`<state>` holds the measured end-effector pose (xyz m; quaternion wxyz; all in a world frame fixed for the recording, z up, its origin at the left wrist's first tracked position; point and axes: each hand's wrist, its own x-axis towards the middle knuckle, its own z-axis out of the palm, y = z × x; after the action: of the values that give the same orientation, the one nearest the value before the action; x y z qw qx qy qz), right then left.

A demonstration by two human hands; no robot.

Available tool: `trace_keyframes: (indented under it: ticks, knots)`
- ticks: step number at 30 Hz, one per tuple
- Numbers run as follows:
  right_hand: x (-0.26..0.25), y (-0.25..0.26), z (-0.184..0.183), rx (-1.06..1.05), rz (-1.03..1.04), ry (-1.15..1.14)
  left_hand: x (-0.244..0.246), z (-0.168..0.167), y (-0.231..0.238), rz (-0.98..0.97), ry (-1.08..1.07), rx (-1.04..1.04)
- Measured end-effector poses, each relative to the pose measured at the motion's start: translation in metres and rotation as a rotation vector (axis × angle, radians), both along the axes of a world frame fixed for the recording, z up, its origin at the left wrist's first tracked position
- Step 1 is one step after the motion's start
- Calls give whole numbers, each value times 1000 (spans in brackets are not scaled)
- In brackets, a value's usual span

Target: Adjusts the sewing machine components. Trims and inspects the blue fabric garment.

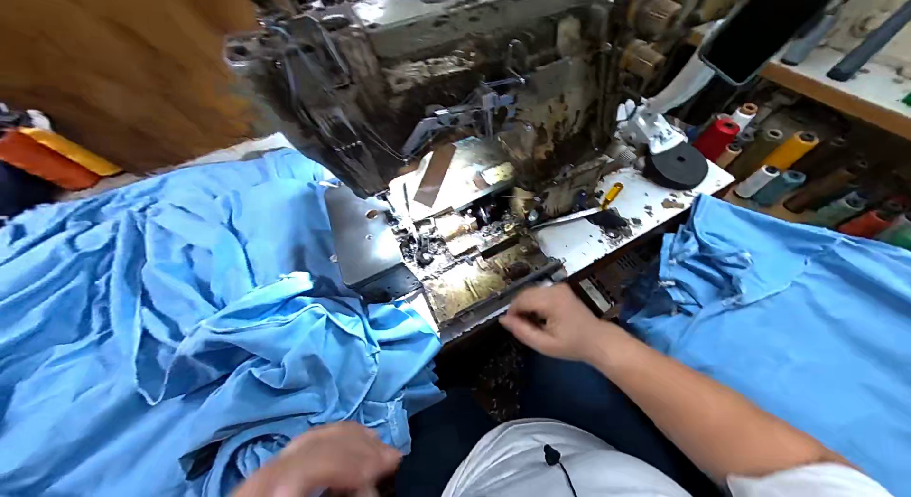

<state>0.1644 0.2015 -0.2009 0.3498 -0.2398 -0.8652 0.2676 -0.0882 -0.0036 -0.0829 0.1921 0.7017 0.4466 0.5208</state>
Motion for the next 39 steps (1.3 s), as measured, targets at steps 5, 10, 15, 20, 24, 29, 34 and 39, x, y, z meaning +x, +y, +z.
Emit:
trace_keyframes:
  ticks: [5, 10, 15, 20, 24, 29, 34, 39]
  knots:
    - [-13, 18, -6, 98, -105, -199, -67, -86, 10, 448, 59, -1]
    - [-36, 39, 37, 345, -198, -180, -74, -124, 18, 590, 144, 5]
    - [-59, 65, 58, 399, -211, -354, -76, -131, 19, 626, 223, 47]
    - [-67, 72, 70, 276, -230, -490, -77, -138, 22, 647, 255, 89]
    - [-68, 78, 92, 50, -194, -598, -78, -138, 24, 656, 286, 90]
    - [-61, 96, 125, -17, -393, -666, -78, -138, 22, 656, 273, 101]
    - [-77, 101, 149, -72, -538, -896, -78, -143, 25, 663, 281, 131]
    - [-68, 92, 161, -40, -381, -1007, -79, -143, 21, 665, 288, 154]
